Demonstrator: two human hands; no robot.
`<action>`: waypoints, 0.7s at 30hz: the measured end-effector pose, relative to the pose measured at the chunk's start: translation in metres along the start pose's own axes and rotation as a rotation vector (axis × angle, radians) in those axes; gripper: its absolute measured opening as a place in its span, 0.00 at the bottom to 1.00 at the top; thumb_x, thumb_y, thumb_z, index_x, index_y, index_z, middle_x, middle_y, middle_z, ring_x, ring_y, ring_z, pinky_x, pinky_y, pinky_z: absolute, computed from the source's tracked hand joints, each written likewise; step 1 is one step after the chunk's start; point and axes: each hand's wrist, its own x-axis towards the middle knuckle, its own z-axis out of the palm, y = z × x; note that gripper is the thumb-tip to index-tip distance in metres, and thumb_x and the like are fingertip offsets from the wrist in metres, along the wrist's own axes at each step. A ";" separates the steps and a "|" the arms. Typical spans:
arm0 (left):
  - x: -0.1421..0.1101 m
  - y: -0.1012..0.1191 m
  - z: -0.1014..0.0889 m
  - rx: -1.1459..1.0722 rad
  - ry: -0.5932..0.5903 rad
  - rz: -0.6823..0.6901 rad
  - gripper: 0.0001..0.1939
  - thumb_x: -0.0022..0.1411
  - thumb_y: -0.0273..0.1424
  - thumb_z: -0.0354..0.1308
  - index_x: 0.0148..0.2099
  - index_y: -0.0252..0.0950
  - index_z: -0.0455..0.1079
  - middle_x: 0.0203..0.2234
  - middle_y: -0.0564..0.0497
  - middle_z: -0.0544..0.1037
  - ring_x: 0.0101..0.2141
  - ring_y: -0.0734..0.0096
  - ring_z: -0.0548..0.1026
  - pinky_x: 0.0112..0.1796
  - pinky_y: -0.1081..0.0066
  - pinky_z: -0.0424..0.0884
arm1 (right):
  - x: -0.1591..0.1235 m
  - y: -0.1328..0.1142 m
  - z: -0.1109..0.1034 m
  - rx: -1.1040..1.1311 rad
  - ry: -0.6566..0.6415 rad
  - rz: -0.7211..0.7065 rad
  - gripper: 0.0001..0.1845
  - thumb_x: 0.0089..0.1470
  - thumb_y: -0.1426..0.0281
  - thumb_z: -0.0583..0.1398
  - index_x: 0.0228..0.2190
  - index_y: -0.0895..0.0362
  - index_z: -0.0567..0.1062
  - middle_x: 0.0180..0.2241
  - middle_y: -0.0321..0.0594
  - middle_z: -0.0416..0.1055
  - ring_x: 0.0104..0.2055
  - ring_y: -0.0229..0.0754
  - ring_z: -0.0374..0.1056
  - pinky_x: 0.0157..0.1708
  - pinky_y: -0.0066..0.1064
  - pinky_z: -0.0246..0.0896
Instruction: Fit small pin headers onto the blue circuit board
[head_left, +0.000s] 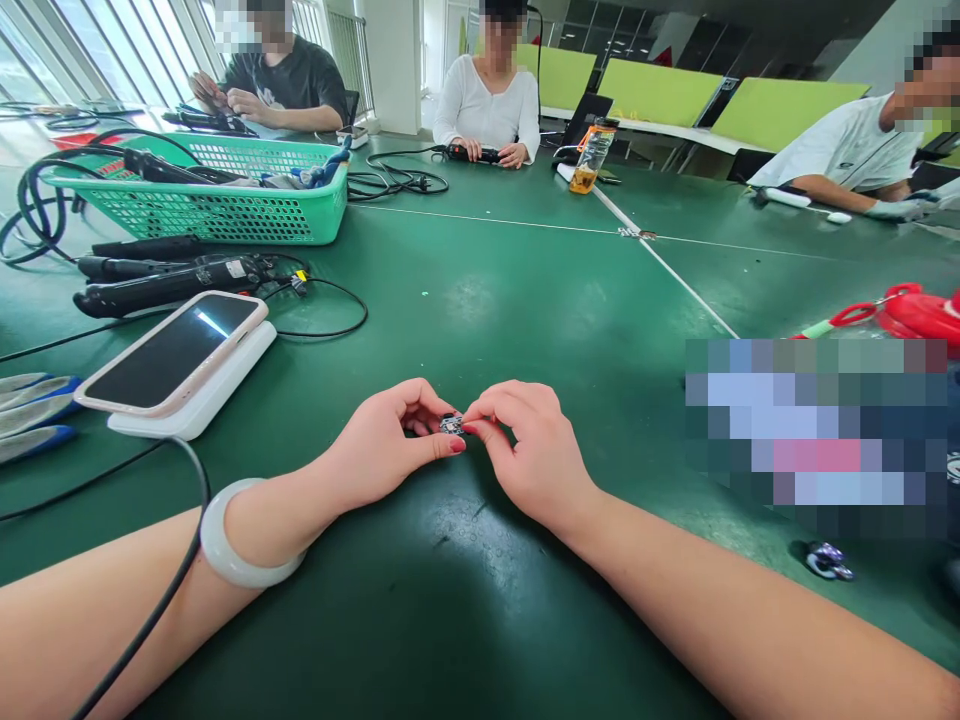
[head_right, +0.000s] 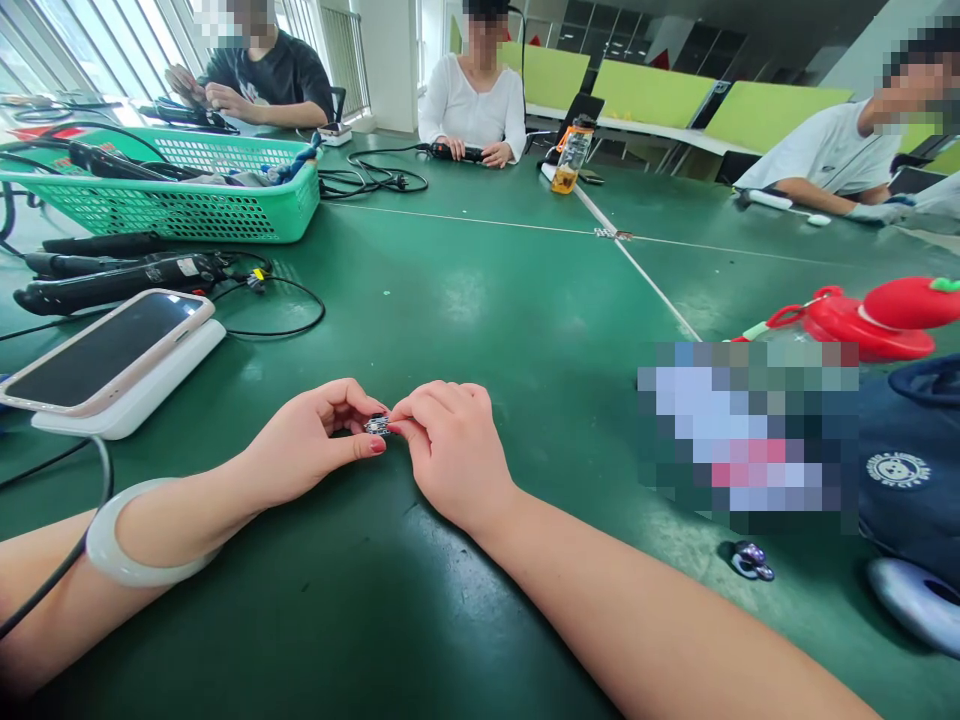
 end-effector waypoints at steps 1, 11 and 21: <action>0.000 0.000 0.000 -0.005 0.002 0.002 0.14 0.46 0.35 0.68 0.33 0.36 0.68 0.28 0.52 0.76 0.28 0.72 0.71 0.32 0.69 0.70 | 0.000 0.000 0.000 -0.001 -0.002 -0.004 0.08 0.59 0.73 0.55 0.30 0.54 0.73 0.34 0.36 0.74 0.40 0.39 0.67 0.47 0.35 0.54; 0.000 -0.001 0.000 -0.016 0.012 -0.001 0.14 0.47 0.35 0.68 0.33 0.36 0.68 0.28 0.52 0.76 0.28 0.74 0.70 0.33 0.70 0.70 | -0.001 -0.002 -0.001 -0.001 0.023 -0.009 0.07 0.59 0.72 0.56 0.32 0.54 0.74 0.35 0.37 0.74 0.41 0.40 0.68 0.47 0.35 0.56; 0.002 -0.001 -0.001 -0.136 0.046 0.003 0.13 0.51 0.35 0.65 0.37 0.35 0.68 0.33 0.50 0.78 0.34 0.71 0.75 0.39 0.67 0.72 | 0.000 0.000 0.001 0.048 -0.026 0.057 0.12 0.57 0.67 0.61 0.43 0.54 0.74 0.40 0.38 0.74 0.39 0.40 0.69 0.47 0.36 0.59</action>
